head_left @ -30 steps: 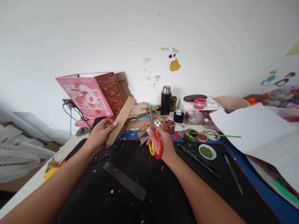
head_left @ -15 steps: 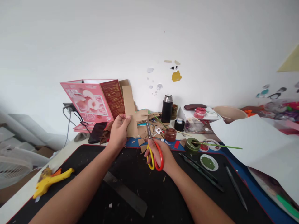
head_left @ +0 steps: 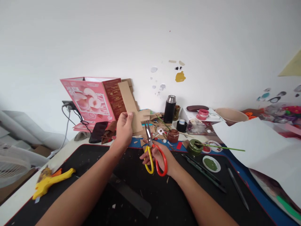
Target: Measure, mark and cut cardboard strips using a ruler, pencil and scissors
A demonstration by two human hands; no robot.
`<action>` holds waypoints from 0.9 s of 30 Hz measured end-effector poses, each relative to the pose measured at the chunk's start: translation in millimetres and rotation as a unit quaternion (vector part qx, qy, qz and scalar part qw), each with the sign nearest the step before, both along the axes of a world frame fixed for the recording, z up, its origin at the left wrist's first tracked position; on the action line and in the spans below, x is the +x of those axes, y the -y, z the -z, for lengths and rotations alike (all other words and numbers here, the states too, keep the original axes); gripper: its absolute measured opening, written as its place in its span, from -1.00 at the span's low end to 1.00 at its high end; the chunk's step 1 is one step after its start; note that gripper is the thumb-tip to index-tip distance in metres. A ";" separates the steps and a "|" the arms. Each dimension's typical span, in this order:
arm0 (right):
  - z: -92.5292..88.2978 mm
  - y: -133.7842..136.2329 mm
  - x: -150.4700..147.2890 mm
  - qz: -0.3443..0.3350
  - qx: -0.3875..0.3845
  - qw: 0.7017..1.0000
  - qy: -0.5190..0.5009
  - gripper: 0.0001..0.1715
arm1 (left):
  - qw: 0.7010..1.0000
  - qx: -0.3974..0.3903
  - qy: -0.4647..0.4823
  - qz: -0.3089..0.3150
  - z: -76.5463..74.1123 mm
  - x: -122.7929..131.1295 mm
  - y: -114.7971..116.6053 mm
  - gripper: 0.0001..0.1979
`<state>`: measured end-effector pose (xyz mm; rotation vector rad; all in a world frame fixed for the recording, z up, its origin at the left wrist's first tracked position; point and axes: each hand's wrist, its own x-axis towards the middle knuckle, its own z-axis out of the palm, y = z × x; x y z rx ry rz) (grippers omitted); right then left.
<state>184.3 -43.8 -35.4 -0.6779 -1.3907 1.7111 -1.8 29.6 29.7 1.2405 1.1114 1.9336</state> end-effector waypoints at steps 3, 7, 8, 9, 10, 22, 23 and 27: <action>2.4 2.0 -0.9 -0.018 0.010 1.000 0.006 0.23 | 1.000 0.021 -0.015 -0.013 -3.9 -2.1 0.3 -0.62; -4.4 9.0 -2.5 0.011 0.015 0.999 0.048 0.14 | 0.998 0.023 -0.040 -0.031 -5.9 -3.1 2.6 -0.62; -6.3 10.5 -2.9 0.027 0.023 0.998 0.059 0.08 | 0.998 0.025 -0.048 -0.034 -5.9 -2.7 3.3 -0.62; -7.8 11.6 -3.4 0.043 0.031 0.996 0.067 0.03 | 0.998 0.027 -0.055 -0.035 -5.7 -1.9 4.1 -0.63; -8.8 12.4 -3.9 0.057 0.037 0.995 0.071 -0.03 | 0.997 0.031 -0.059 -0.033 -5.3 -0.7 4.9 -0.63; -17.6 18.7 -5.1 0.107 0.063 0.987 0.106 -0.29 | 0.990 0.044 -0.111 -0.070 -6.4 7.7 12.6 -0.69; -19.0 19.7 -5.1 0.105 0.066 0.986 0.113 -0.31 | 0.990 0.047 -0.112 -0.071 -6.8 7.9 12.9 -0.69; -21.3 21.7 -5.5 0.094 0.080 0.984 0.126 -0.40 | 0.992 0.057 -0.103 -0.051 -8.0 11.7 14.8 -0.66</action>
